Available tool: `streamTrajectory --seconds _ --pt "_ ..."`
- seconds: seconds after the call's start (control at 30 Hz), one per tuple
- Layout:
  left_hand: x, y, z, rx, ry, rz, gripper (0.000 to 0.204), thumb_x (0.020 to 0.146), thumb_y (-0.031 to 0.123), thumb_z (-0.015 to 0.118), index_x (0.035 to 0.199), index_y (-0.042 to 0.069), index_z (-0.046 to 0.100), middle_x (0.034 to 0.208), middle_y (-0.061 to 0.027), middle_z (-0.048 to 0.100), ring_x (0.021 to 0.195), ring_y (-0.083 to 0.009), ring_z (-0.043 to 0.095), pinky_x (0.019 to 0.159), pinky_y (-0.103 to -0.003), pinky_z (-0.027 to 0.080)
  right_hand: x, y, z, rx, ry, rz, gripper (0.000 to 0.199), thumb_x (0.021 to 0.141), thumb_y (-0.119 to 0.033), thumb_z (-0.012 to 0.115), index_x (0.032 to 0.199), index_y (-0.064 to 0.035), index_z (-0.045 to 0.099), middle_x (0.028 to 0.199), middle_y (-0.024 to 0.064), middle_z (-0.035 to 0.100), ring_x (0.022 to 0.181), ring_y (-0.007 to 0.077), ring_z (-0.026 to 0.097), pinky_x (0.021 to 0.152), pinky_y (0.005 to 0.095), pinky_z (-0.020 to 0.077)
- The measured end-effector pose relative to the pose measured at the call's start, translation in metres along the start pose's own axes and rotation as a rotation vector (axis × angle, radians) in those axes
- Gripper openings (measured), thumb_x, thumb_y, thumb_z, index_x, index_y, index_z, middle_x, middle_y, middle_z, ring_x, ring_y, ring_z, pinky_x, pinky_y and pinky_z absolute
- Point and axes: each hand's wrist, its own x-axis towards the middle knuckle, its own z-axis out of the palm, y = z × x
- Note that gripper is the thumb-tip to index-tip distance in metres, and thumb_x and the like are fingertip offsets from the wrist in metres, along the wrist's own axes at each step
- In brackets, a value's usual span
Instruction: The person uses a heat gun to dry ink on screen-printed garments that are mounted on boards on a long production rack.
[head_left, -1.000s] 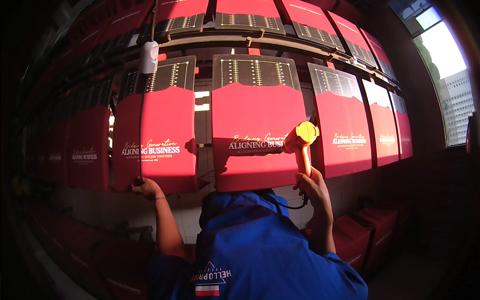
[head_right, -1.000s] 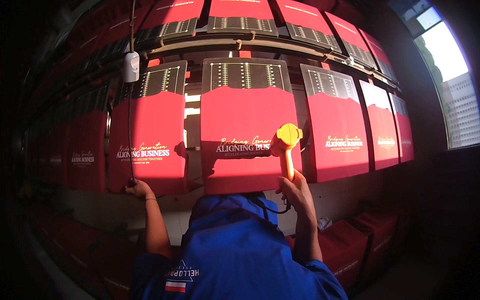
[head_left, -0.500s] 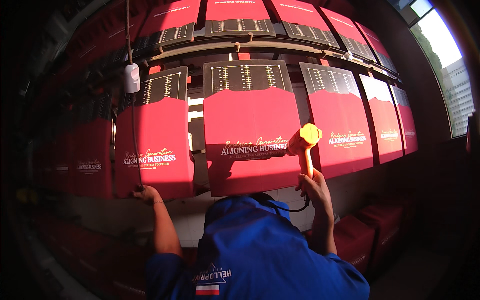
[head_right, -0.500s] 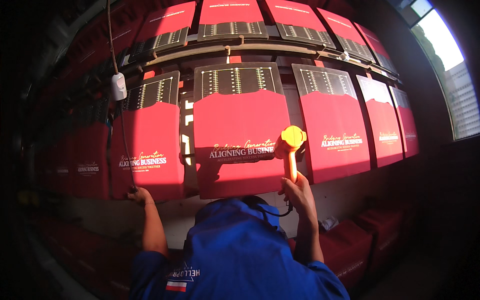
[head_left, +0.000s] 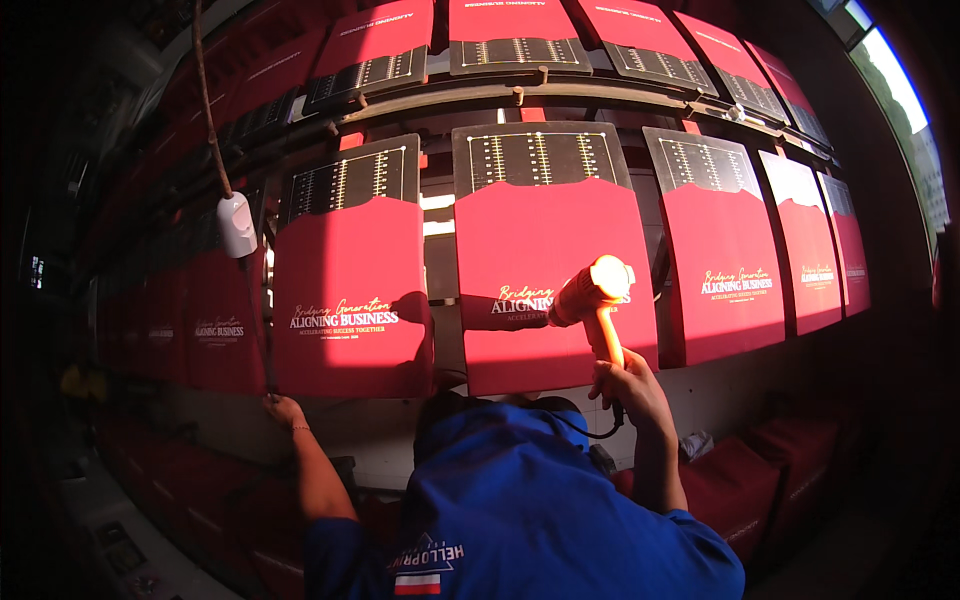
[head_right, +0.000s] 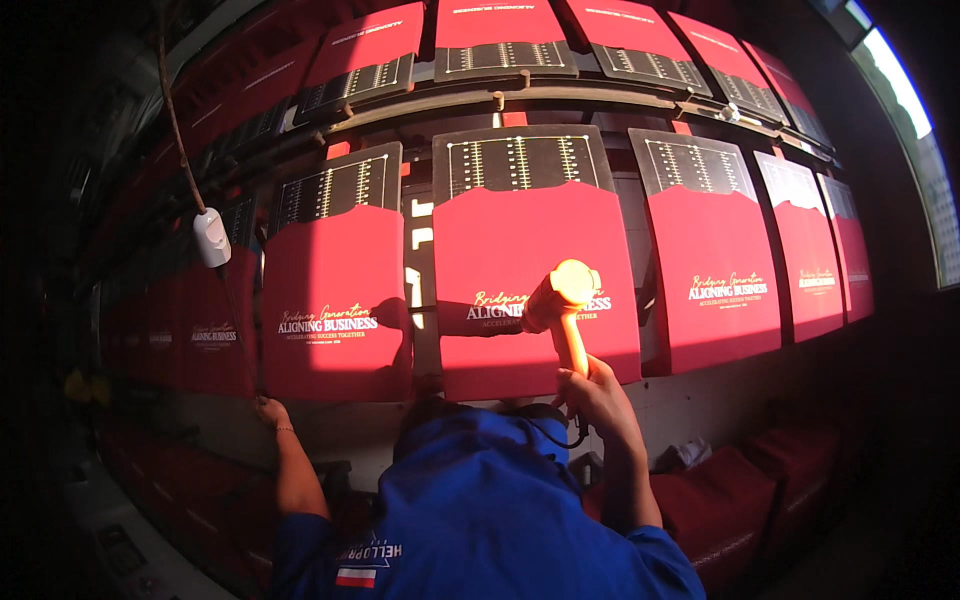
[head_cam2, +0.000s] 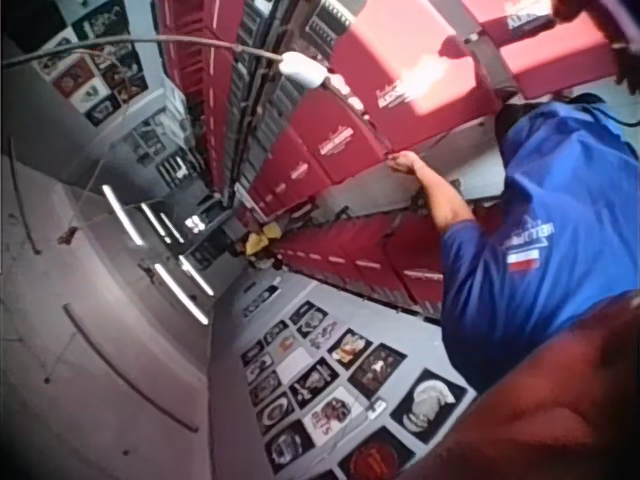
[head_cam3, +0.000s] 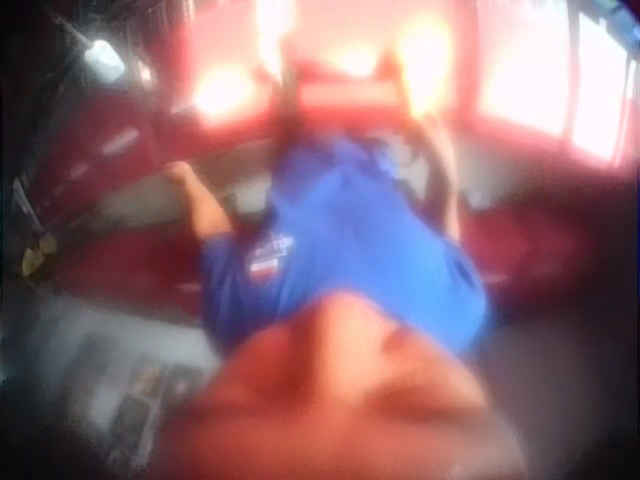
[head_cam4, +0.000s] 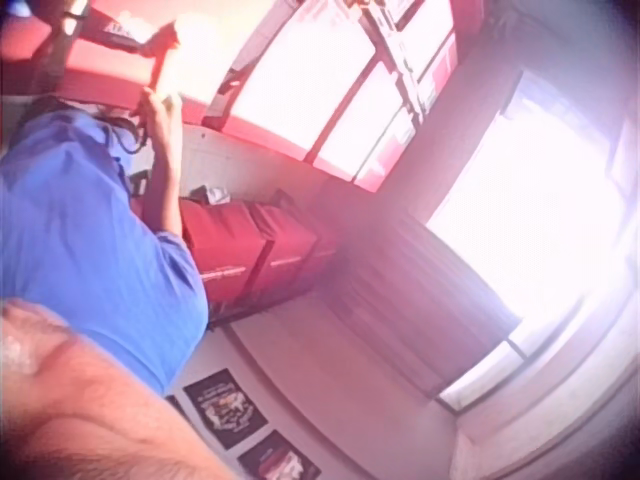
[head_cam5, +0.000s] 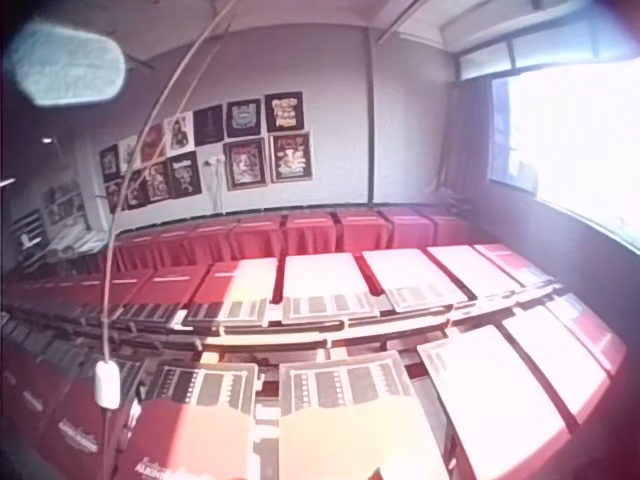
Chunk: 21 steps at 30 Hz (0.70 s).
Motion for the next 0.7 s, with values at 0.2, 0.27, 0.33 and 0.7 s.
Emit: streamTrajectory --seconds 0.2,0.27,0.33,0.7 --pt "0.149 -0.032 0.006 0.051 0.268 0.183 0.043 0.103 0.024 0.038 0.127 -0.007 0.055 0.135 -0.0235 0.053 0.123 -0.0394 0.053 0.105 -0.047 0.042 0.015 0.0 0.118 -0.038 -0.11 0.051 0.022 0.093 -0.021 0.062 0.103 -0.0012 0.057 0.075 0.0022 0.06 0.063 0.0087 0.058 0.055 0.0245 0.0476" --pt "0.206 -0.035 0.01 -0.018 0.388 0.24 0.04 0.102 0.019 0.04 0.125 -0.009 0.056 0.131 -0.024 0.056 0.119 -0.0394 0.056 0.104 -0.046 0.043 0.022 0.005 0.168 -0.046 -0.136 0.041 0.025 0.093 -0.022 0.063 0.105 -0.0005 0.057 0.076 0.0021 0.06 0.065 0.0081 0.058 0.058 0.0244 0.0479" --pt "0.245 -0.039 0.019 0.023 0.354 0.197 0.038 0.1 0.016 0.042 0.123 -0.01 0.056 0.128 -0.0247 0.058 0.117 -0.039 0.057 0.104 -0.046 0.044 0.025 -0.011 0.228 -0.028 -0.103 0.07 0.026 0.093 -0.022 0.063 0.106 -0.0002 0.057 0.077 0.0017 0.06 0.068 0.0079 0.059 0.059 0.0247 0.0479" --pt "0.343 -0.068 0.075 0.103 0.35 -0.239 0.047 0.088 0.023 0.058 0.126 -0.002 0.047 0.123 -0.0324 0.053 0.107 -0.0494 0.06 0.094 -0.055 0.05 0.041 0.001 0.375 -0.103 0.112 -0.015 0.028 0.089 -0.026 0.064 0.1 -0.0011 0.057 0.073 0.0031 0.058 0.062 0.0132 0.063 0.052 0.0258 0.048"
